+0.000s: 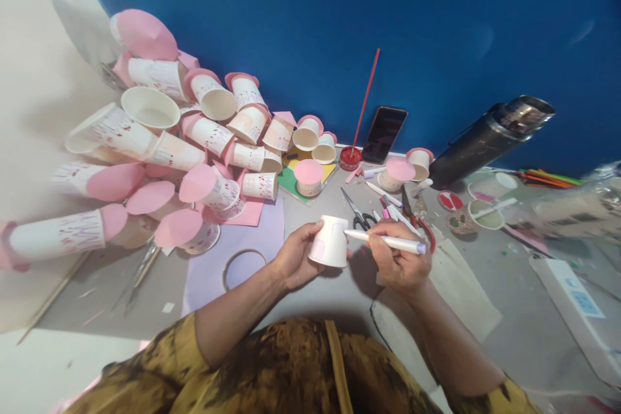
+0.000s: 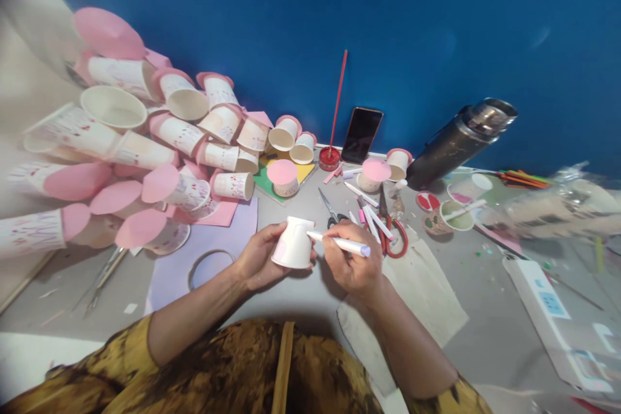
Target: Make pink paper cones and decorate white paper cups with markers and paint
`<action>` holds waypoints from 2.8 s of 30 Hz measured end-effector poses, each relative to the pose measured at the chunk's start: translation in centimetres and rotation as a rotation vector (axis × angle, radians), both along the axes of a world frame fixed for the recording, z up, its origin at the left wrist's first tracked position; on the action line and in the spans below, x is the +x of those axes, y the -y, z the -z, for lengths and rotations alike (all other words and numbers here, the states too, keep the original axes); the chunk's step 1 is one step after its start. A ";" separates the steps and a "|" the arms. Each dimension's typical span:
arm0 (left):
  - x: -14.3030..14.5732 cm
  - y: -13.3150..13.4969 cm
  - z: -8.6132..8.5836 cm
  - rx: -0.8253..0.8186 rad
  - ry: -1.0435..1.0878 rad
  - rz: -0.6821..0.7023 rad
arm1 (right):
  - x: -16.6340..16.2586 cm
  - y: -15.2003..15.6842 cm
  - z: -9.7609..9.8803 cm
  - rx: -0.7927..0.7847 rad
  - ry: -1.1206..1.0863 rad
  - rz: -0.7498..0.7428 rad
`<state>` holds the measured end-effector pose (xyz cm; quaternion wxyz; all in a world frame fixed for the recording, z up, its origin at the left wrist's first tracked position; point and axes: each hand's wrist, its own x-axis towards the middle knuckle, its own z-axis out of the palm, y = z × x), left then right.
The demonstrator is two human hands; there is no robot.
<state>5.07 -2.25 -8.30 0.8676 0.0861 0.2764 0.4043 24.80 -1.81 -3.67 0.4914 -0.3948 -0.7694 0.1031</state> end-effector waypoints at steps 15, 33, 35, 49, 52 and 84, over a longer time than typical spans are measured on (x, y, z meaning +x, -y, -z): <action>0.4 -0.1 0.0 0.001 -0.020 -0.059 | -0.5 0.4 0.3 0.057 -0.077 -0.089; 0.2 0.2 -0.1 0.043 -0.023 -0.026 | 0.0 0.9 1.0 0.088 -0.076 0.119; 0.2 0.2 -0.1 0.052 -0.017 -0.013 | 0.0 0.9 1.2 0.074 -0.105 0.130; 0.4 0.3 -0.2 0.058 -0.078 -0.009 | -0.1 0.6 1.1 0.099 -0.074 0.135; 0.5 0.4 -0.3 0.086 -0.096 -0.024 | -0.1 0.6 1.1 0.092 -0.083 0.122; 0.9 0.5 0.0 0.033 -0.024 -0.073 | -0.7 0.8 0.1 0.081 -0.050 -0.022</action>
